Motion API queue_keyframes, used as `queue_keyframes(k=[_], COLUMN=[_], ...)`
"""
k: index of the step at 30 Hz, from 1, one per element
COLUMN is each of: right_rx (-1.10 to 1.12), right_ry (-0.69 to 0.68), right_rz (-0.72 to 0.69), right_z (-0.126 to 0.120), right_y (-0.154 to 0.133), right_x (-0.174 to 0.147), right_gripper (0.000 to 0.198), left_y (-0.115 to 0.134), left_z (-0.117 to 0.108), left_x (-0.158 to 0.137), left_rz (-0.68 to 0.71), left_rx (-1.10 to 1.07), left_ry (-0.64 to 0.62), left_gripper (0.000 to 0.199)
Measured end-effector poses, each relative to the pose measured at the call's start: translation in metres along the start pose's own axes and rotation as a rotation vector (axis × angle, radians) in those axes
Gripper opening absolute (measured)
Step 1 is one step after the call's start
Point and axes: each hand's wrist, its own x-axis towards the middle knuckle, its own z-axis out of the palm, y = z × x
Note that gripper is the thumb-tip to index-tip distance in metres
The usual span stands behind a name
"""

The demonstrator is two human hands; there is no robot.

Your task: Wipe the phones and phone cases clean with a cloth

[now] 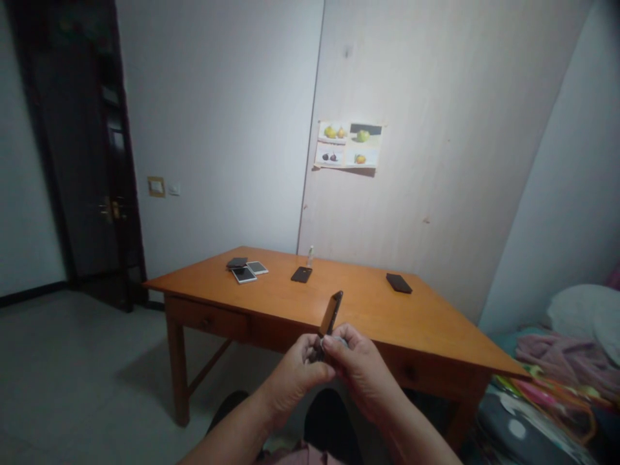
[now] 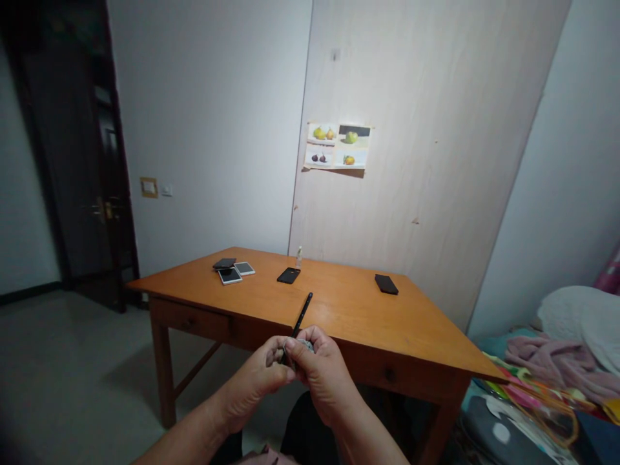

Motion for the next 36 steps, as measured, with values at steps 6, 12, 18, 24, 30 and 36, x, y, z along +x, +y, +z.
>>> queue_keyframes(k=[6, 12, 18, 24, 30, 36], right_rx=[-0.05, -0.087, -0.111, -0.146, -0.156, -0.158], right_ry=[0.149, -0.049, 0.182, 0.018, 0.169, 0.046], right_rz=[-0.06, 0.045, -0.084, 0.007, -0.158, -0.014], right_z=[-0.003, 0.006, -0.007, 0.004, -0.006, 0.003], right_y=[-0.011, 0.011, -0.01, 0.002, -0.015, 0.0], right_x=[0.019, 0.006, 0.03, 0.014, 0.027, 0.015], right_gripper=[0.048, 0.044, 0.052, 0.049, 0.047, 0.049], left_y=[0.003, 0.0, -0.005, -0.009, -0.009, -0.009], left_z=[-0.002, -0.01, -0.011, -0.015, -0.012, -0.012], left_x=[-0.007, -0.006, -0.011, -0.009, -0.01, -0.009], left_rz=[0.037, 0.018, 0.066, 0.075, 0.085, 0.065], left_rx=[0.001, -0.027, 0.021, 0.015, 0.056, 0.037], left_ry=[-0.019, 0.05, -0.024, -0.003, -0.032, 0.003], left_gripper=[0.042, 0.038, 0.044, 0.038, 0.042, 0.043])
